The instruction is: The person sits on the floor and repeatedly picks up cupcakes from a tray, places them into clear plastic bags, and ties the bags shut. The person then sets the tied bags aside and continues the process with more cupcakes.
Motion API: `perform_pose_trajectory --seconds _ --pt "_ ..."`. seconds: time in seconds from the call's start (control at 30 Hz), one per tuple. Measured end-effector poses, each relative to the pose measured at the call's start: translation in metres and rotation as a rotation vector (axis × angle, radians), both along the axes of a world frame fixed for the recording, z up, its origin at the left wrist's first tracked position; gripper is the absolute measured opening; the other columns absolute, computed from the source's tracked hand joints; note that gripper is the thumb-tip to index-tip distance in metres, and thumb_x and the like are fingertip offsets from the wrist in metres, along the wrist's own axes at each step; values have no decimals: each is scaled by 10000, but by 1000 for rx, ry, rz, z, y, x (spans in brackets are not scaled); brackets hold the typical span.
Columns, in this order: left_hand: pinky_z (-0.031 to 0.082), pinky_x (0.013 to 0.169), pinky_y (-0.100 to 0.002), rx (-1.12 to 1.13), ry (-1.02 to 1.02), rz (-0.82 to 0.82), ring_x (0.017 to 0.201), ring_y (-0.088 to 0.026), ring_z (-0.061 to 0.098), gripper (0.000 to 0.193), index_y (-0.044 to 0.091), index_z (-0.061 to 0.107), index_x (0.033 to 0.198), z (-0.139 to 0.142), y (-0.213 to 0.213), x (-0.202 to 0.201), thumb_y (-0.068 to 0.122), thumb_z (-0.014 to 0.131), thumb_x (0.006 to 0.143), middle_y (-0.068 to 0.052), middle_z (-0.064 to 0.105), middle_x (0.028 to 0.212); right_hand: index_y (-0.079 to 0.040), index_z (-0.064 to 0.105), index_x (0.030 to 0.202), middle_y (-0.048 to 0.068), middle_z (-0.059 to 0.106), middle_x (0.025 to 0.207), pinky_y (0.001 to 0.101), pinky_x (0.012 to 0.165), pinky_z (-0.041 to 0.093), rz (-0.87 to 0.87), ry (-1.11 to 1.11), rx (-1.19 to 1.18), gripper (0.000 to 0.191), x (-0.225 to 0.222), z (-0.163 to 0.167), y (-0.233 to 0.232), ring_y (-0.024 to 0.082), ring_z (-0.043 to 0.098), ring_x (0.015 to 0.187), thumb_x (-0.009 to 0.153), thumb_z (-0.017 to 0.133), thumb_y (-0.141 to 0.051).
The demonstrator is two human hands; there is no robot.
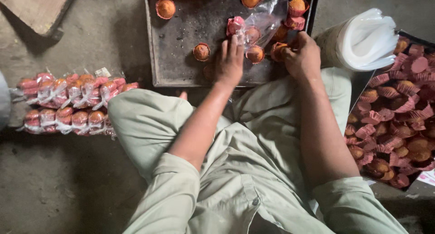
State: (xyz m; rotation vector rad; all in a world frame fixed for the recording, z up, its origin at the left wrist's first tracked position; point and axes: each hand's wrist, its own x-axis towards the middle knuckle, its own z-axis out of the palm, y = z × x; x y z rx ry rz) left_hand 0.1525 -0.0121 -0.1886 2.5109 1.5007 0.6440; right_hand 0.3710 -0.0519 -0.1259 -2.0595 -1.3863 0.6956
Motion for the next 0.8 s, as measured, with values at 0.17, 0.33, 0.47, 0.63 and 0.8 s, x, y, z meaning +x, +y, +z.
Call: perform_pose_trajectory --seconds 0.17,0.33,0.47,0.63,0.8 --pt "538 891 -374 -122 -332 181 1138 -297 552 779 45 349 1563 39 34 -42 -65 643 850 -128 589 1200 -19 616 1049 105 721 961 322 799 578 -29 847 -54 233 -61 20 5 164 717 893 1003 595 -246" --pt "492 806 -297 -471 -1252 143 864 -161 522 631 -24 508 1503 104 52 -125 -136 581 887 -71 538 1021 -36 599 1054 142 642 998 396 794 541 569 312 292 164 -139 28 4 307 676 948 921 512 -77" --pt "516 655 -284 -844 -1639 428 660 -135 551 586 -10 536 1354 104 10 -165 -79 549 772 -67 586 868 -69 559 1117 182 599 1025 485 824 524 665 -68 280 168 -186 24 0 417 635 941 993 650 -137" --pt "450 542 -287 -985 -1574 601 537 -111 468 233 26 521 1023 67 -6 -157 -42 584 809 -2 526 694 -76 500 1074 209 600 1043 515 787 506 615 26 207 401 -193 9 -9 456 625 954 826 773 -235" --pt "376 507 -263 -923 -1539 436 534 -82 442 72 51 551 905 46 25 -144 34 591 848 16 484 645 -60 490 1108 158 634 1046 477 786 525 500 52 192 315 -197 -11 -4 403 658 962 1004 768 -166"
